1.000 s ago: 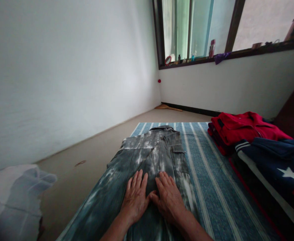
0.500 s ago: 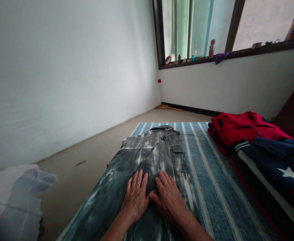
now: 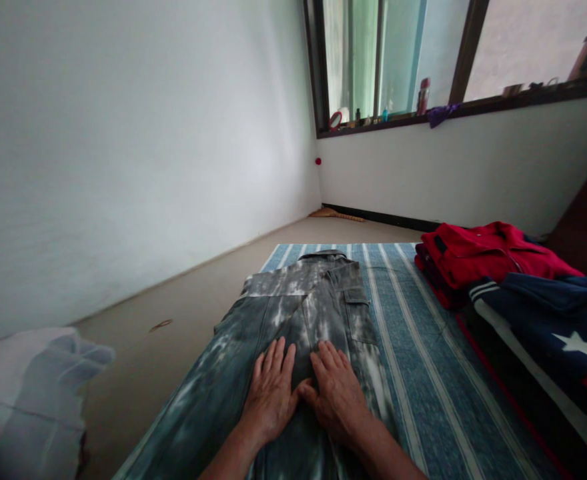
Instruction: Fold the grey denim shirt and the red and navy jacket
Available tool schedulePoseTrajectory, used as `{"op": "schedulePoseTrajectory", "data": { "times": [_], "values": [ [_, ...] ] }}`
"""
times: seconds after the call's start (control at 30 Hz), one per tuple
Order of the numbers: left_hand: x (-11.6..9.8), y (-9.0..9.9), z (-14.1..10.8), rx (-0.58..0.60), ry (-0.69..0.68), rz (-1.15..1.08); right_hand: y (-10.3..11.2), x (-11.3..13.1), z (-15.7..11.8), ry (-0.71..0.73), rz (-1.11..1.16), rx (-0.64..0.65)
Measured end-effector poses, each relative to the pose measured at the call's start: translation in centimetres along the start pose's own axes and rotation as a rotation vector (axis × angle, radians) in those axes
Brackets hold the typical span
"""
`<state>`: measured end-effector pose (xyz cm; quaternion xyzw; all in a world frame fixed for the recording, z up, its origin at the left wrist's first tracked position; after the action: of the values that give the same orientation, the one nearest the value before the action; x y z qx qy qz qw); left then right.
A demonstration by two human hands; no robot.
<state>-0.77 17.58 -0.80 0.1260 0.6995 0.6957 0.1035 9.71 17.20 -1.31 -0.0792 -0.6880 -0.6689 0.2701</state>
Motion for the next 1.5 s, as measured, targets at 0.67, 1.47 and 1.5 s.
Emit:
{"op": "schedulePoseTrajectory", "data": {
  "times": [0.67,1.47,1.5],
  "values": [
    [0.0,-0.2,0.0,-0.018,-0.013,-0.011,-0.3,-0.2,0.0,0.004,-0.008,0.0],
    [-2.5,2.0,-5.2,0.125,-0.054,-0.249,1.0,1.9,-6.9,0.105,-0.049,0.17],
    [-3.0,1.7,-6.4,0.152,-0.075,-0.286,0.6,1.7,-7.6,0.105,-0.051,0.196]
  ]
}}
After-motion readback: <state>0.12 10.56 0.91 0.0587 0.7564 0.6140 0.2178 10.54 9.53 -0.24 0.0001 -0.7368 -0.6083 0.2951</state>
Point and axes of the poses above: each hand's wrist, its own z-axis towards the middle knuckle, its own y-axis out of the back of the hand, x = y × z, the point moved 10 cm from there along z, towards the middle knuckle, and after that the axes turned 8 degrees about -y, right-handed, at the moved point
